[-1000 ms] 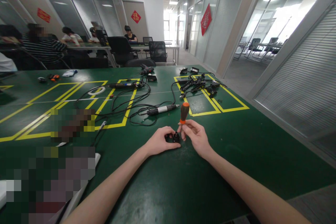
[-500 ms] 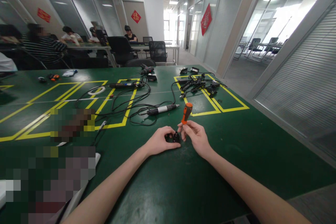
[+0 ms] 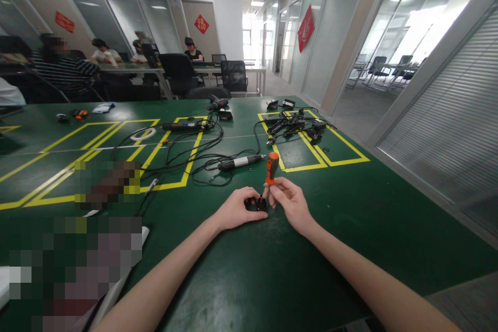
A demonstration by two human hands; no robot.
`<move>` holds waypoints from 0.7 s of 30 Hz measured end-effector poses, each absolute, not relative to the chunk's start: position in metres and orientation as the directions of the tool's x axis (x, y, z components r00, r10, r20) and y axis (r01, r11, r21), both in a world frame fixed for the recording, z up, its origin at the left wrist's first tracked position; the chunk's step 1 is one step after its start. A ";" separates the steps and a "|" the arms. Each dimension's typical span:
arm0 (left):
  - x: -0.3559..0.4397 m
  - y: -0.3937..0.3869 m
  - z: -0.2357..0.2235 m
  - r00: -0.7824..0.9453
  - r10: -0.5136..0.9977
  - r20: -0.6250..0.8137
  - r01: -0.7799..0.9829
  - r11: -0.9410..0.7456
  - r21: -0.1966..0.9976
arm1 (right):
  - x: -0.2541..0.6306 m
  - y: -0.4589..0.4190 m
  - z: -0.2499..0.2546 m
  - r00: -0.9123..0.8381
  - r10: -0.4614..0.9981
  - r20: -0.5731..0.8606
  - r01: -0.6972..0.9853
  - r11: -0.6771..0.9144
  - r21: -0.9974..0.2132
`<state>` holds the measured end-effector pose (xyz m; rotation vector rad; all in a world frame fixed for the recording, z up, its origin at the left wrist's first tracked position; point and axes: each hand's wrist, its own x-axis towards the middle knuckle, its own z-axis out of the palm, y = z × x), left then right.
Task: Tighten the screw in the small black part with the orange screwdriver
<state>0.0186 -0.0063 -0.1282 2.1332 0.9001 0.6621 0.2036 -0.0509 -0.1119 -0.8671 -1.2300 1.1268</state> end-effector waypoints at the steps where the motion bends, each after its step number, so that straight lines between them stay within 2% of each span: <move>1: 0.019 -0.006 -0.128 0.625 0.761 0.173 0.394 -0.499 0.772 | 0.203 -0.051 -0.112 -0.018 0.965 0.261 -0.185 0.253 -0.950; 21: 0.019 -0.007 -0.128 0.625 0.762 0.168 0.399 -0.497 0.771 | 0.203 -0.051 -0.112 0.000 0.966 0.260 -0.148 0.257 -0.955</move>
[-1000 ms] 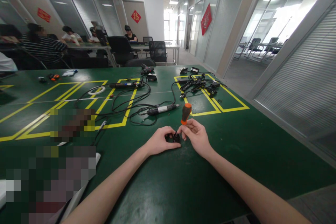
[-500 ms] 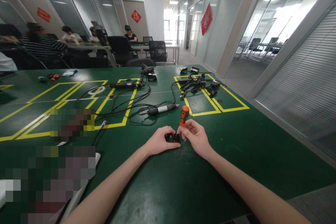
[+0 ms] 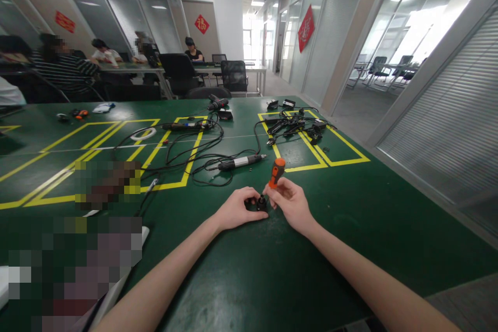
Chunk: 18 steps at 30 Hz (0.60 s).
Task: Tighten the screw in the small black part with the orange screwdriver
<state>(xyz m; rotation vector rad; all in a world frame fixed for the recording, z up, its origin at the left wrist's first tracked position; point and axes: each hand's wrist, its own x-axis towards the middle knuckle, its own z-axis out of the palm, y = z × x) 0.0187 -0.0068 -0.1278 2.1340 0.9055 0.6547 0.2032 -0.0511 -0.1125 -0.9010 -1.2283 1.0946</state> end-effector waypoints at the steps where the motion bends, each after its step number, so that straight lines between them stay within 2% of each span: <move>1: 0.019 -0.007 -0.128 0.626 0.762 0.167 0.399 -0.496 0.771 | 0.204 -0.051 -0.113 0.005 0.966 0.258 -0.138 0.256 -0.957; 6: 0.018 -0.007 -0.128 0.627 0.761 0.168 0.393 -0.495 0.775 | 0.204 -0.049 -0.115 -0.021 0.965 0.260 -0.145 0.254 -0.956; 13: 0.019 -0.007 -0.127 0.625 0.762 0.172 0.393 -0.497 0.773 | 0.203 -0.050 -0.116 0.045 0.966 0.254 -0.158 0.258 -0.953; 18: 0.019 -0.006 -0.128 0.629 0.759 0.168 0.391 -0.495 0.776 | 0.205 -0.048 -0.115 -0.013 0.954 0.298 -0.128 0.294 -0.947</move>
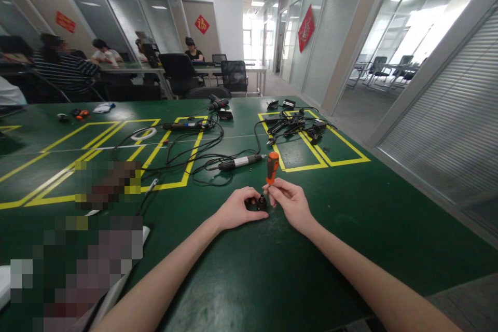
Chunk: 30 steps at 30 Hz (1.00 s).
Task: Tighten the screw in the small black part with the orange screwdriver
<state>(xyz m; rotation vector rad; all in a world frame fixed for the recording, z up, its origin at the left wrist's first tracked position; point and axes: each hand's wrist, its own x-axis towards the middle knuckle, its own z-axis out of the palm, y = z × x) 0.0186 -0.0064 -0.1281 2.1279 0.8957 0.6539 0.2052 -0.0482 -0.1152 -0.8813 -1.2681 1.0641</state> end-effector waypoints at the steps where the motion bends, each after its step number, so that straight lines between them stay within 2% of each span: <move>1: 0.019 -0.006 -0.128 0.628 0.760 0.167 0.392 -0.494 0.776 | 0.205 -0.048 -0.115 -0.024 0.955 0.294 -0.131 0.289 -0.948; 6: 0.019 -0.007 -0.128 0.625 0.764 0.160 0.397 -0.487 0.778 | 0.206 -0.048 -0.118 -0.012 0.958 0.287 -0.182 0.280 -0.943; 15: 0.018 -0.007 -0.127 0.631 0.760 0.158 0.389 -0.486 0.782 | 0.206 -0.048 -0.114 -0.015 0.958 0.286 -0.125 0.282 -0.951; 21: 0.019 -0.007 -0.127 0.622 0.766 0.163 0.394 -0.486 0.780 | 0.204 -0.048 -0.118 -0.001 0.961 0.277 -0.233 0.270 -0.934; 30: 0.018 -0.006 -0.129 0.630 0.759 0.162 0.389 -0.489 0.781 | 0.206 -0.049 -0.113 -0.020 0.957 0.289 -0.116 0.285 -0.952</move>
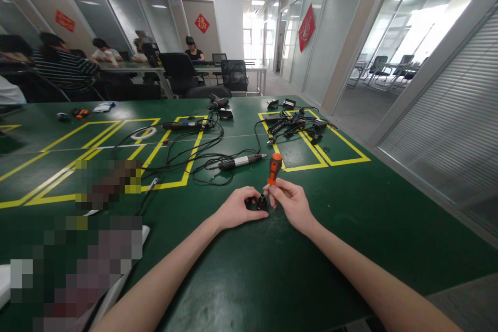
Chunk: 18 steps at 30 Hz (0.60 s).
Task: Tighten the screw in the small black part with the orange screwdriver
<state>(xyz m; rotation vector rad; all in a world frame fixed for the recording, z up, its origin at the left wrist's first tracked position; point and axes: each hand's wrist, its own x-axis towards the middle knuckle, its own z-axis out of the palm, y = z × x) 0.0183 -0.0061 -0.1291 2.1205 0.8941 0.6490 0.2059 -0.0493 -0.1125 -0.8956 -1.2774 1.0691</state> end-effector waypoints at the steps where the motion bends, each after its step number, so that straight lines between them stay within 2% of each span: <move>1: 0.018 -0.006 -0.129 0.628 0.761 0.164 0.390 -0.489 0.780 | 0.206 -0.049 -0.113 -0.030 0.958 0.286 -0.130 0.280 -0.951; 5: 0.019 -0.006 -0.128 0.625 0.762 0.169 0.391 -0.493 0.777 | 0.204 -0.050 -0.116 -0.014 0.961 0.277 -0.190 0.269 -0.944; 12: 0.018 -0.006 -0.128 0.632 0.757 0.165 0.393 -0.496 0.774 | 0.205 -0.050 -0.113 -0.024 0.957 0.287 -0.123 0.283 -0.951; 18: 0.018 -0.006 -0.129 0.627 0.761 0.168 0.397 -0.497 0.771 | 0.205 -0.050 -0.113 0.003 0.958 0.285 -0.151 0.283 -0.947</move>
